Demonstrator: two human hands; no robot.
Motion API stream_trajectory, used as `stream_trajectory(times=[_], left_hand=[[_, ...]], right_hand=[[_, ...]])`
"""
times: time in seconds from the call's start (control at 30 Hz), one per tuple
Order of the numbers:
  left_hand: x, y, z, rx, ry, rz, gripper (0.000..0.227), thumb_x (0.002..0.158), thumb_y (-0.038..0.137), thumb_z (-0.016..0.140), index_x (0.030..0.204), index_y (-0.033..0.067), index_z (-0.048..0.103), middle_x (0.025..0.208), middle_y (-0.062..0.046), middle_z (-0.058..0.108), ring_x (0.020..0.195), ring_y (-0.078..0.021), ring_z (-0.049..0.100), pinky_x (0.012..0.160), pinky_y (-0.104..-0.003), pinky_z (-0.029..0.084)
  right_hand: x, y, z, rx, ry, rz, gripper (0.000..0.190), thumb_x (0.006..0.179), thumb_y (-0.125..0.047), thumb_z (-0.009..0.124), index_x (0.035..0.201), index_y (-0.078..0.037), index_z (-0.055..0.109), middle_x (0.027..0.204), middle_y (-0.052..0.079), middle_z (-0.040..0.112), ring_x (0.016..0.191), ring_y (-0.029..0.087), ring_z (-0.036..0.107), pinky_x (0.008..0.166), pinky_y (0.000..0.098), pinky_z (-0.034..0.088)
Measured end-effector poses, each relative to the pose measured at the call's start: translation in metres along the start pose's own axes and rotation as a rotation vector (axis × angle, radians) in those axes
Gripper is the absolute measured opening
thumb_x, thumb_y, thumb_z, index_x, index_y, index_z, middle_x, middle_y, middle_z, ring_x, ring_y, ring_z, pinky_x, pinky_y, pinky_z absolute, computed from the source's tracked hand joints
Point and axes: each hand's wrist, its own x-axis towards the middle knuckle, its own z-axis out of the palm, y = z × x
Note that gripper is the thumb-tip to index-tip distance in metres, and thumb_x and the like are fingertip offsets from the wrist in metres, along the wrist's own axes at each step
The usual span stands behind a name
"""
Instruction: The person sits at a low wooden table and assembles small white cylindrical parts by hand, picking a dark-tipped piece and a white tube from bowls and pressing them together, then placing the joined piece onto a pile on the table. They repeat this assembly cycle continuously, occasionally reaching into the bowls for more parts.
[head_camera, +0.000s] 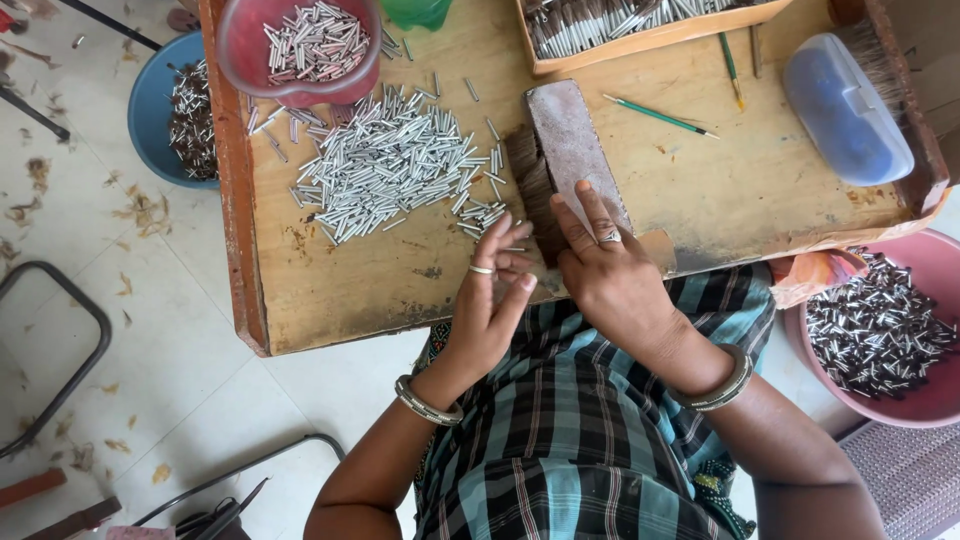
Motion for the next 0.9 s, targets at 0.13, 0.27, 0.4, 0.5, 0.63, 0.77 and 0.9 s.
stream_trajectory(times=[0.13,0.27,0.4,0.5,0.63,0.77,0.9], left_hand=[[0.004,-0.001,0.003,0.606,-0.037,0.265,0.073,0.098,0.004,0.064,0.162,0.0132,0.028,0.142,-0.014,0.059,0.117,-0.0302,0.069,0.099,-0.039,0.058],[0.018,0.003,0.009,0.643,-0.103,0.199,0.080,0.093,0.005,0.070,0.160,0.0156,0.029,0.132,-0.016,0.063,0.107,-0.0302,0.069,0.090,-0.039,0.058],[0.029,-0.004,0.011,0.577,-0.111,0.231,0.094,0.087,0.007,0.075,0.162,0.0158,0.019,0.114,-0.015,0.069,0.094,-0.0306,0.070,0.080,-0.040,0.057],[0.031,-0.008,0.011,0.559,-0.154,0.152,0.097,0.087,0.005,0.076,0.163,0.0170,0.017,0.101,-0.009,0.072,0.085,-0.0278,0.072,0.073,-0.039,0.057],[0.031,-0.012,0.012,0.558,-0.141,0.179,0.097,0.088,0.004,0.076,0.164,0.0176,0.017,0.099,-0.005,0.073,0.081,-0.0258,0.072,0.070,-0.038,0.056],[0.030,-0.013,0.011,0.541,-0.145,0.123,0.097,0.087,0.009,0.079,0.164,0.0206,0.021,0.102,-0.002,0.075,0.086,-0.0236,0.073,0.075,-0.038,0.058],[0.031,0.009,0.002,0.356,-0.158,0.422,0.078,0.086,0.022,0.084,0.152,0.0214,0.043,0.137,-0.007,0.061,0.121,-0.0253,0.060,0.099,-0.040,0.054]], right_hand=[[0.015,0.004,0.000,-0.133,-0.079,-0.103,0.030,0.079,-0.021,0.071,0.103,-0.004,0.075,0.149,0.016,0.053,0.145,0.037,0.044,0.104,0.0509,0.050],[0.004,0.018,0.016,-0.011,-0.082,-0.137,0.050,0.074,-0.027,0.072,0.116,-0.001,0.074,0.144,0.015,0.054,0.143,0.036,0.045,0.107,0.0540,0.047],[-0.012,0.023,0.029,0.142,0.069,-0.132,0.046,0.079,-0.023,0.075,0.120,-0.003,0.073,0.142,0.014,0.056,0.142,0.034,0.048,0.114,0.0546,0.045],[-0.014,0.022,0.031,0.198,0.139,-0.109,0.040,0.078,-0.018,0.077,0.115,-0.005,0.073,0.140,0.012,0.058,0.140,0.034,0.050,0.116,0.0551,0.045],[-0.015,0.021,0.026,0.265,0.195,-0.112,0.037,0.075,-0.015,0.077,0.109,-0.002,0.073,0.135,0.013,0.060,0.136,0.036,0.053,0.113,0.0562,0.047],[-0.024,0.023,0.017,0.443,0.225,0.006,0.014,0.083,-0.005,0.072,0.096,-0.003,0.066,0.132,0.013,0.062,0.135,0.039,0.057,0.107,0.0473,0.052],[-0.042,0.029,0.005,0.883,0.190,0.181,0.015,0.081,-0.003,0.065,0.095,-0.002,0.060,0.120,0.011,0.067,0.120,0.027,0.065,0.106,0.0402,0.052]])
